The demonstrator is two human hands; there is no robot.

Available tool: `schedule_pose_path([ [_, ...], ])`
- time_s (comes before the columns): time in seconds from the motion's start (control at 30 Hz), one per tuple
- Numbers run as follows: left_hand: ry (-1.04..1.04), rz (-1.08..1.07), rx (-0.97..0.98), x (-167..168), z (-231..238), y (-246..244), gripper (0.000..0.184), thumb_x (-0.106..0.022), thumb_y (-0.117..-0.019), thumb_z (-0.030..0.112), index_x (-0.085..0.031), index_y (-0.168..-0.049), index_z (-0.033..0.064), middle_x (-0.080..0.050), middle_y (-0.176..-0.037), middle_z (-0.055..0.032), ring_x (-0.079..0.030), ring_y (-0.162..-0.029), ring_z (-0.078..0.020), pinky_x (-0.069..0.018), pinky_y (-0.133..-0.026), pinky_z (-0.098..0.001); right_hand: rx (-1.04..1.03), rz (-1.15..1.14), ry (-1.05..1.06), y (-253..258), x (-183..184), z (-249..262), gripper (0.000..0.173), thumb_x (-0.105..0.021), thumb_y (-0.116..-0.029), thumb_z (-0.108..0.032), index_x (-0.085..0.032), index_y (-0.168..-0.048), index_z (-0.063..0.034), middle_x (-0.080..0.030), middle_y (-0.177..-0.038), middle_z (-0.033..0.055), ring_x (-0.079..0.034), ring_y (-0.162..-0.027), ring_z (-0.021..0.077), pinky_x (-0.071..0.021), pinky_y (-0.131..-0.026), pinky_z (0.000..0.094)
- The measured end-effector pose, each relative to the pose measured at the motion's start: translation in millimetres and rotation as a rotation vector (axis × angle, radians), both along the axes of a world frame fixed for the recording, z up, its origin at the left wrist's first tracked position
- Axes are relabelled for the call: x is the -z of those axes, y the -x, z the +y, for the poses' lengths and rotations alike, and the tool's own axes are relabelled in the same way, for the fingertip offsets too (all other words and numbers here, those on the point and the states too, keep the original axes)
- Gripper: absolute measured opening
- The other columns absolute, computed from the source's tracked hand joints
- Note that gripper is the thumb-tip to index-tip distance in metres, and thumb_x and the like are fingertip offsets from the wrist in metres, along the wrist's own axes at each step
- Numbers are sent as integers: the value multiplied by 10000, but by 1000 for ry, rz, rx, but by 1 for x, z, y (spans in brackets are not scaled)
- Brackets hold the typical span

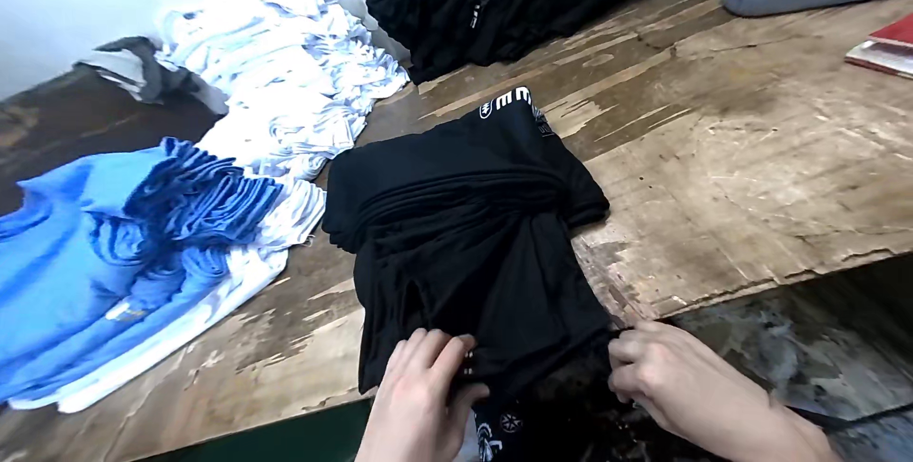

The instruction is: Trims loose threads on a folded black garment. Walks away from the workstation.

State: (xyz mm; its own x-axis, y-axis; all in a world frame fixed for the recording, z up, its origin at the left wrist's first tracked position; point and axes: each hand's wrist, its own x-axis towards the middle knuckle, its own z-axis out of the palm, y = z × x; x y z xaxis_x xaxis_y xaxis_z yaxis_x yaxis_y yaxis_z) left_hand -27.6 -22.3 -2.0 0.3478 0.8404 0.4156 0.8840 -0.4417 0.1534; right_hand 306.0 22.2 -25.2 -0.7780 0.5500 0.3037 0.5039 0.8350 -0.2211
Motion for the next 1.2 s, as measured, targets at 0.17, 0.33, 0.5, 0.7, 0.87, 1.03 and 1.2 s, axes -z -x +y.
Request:
schedule_pose_path([
  [0.17,-178,-180,-52,-11,2,-55,316,-605,-1016,336,-729,-1257,173,-697,-1078,-65,-656,-961,-201,-537,-817,-388,323,340,-103,18,3,-12,440,-555,-1024,-507,-759,-856,-155,-643,-703,1,-658,-693,162,-564,-640,350],
  [0.33,-178,-165,37,6,21,-80,579,-711,-912,489,-635,-1411,207,-651,-1046,-66,-619,-893,-197,-504,-735,-374,495,451,-68,43,13,1,226,-647,-956,-414,-807,-998,-260,-697,-1074,-21,-635,-965,158,-541,-845,378],
  [0.5,-140,-278,9,20,18,-66,585,-698,-911,509,-648,-1397,188,-658,-1111,-66,-633,-991,-179,-553,-853,-382,443,575,-171,47,10,-8,329,-656,-921,-463,-770,-1150,-256,-695,-1148,24,-626,-1042,173,-520,-901,391],
  [0.7,-191,-307,-10,22,11,-60,222,-645,-992,363,-769,-1145,260,-701,-1067,20,-621,-966,-143,-473,-815,-367,400,697,-195,59,28,0,124,-676,-970,-286,-786,-955,-232,-715,-1087,-2,-639,-1074,158,-527,-943,362],
  [0.87,-294,-242,-14,21,16,-74,212,-615,-1015,321,-766,-1131,226,-713,-1056,7,-626,-909,-158,-456,-787,-369,421,902,34,59,28,-2,145,-664,-980,-285,-761,-938,-185,-693,-1098,-5,-628,-1085,122,-536,-944,310],
  [1.03,-344,-221,28,25,20,-78,180,-620,-1013,290,-772,-1082,225,-732,-1004,17,-623,-840,-149,-442,-740,-354,274,748,-38,49,25,-5,219,-576,-1037,-354,-710,-937,-212,-685,-1092,-28,-614,-1104,117,-482,-1002,352],
  [1.2,-340,-76,-93,41,-2,-65,260,-672,-961,340,-767,-1049,114,-685,-803,-57,-647,-753,-230,-499,-715,-419,205,433,-113,18,34,-4,242,-515,-1040,-347,-694,-931,-226,-708,-1105,-52,-631,-1103,136,-392,-1097,452],
])
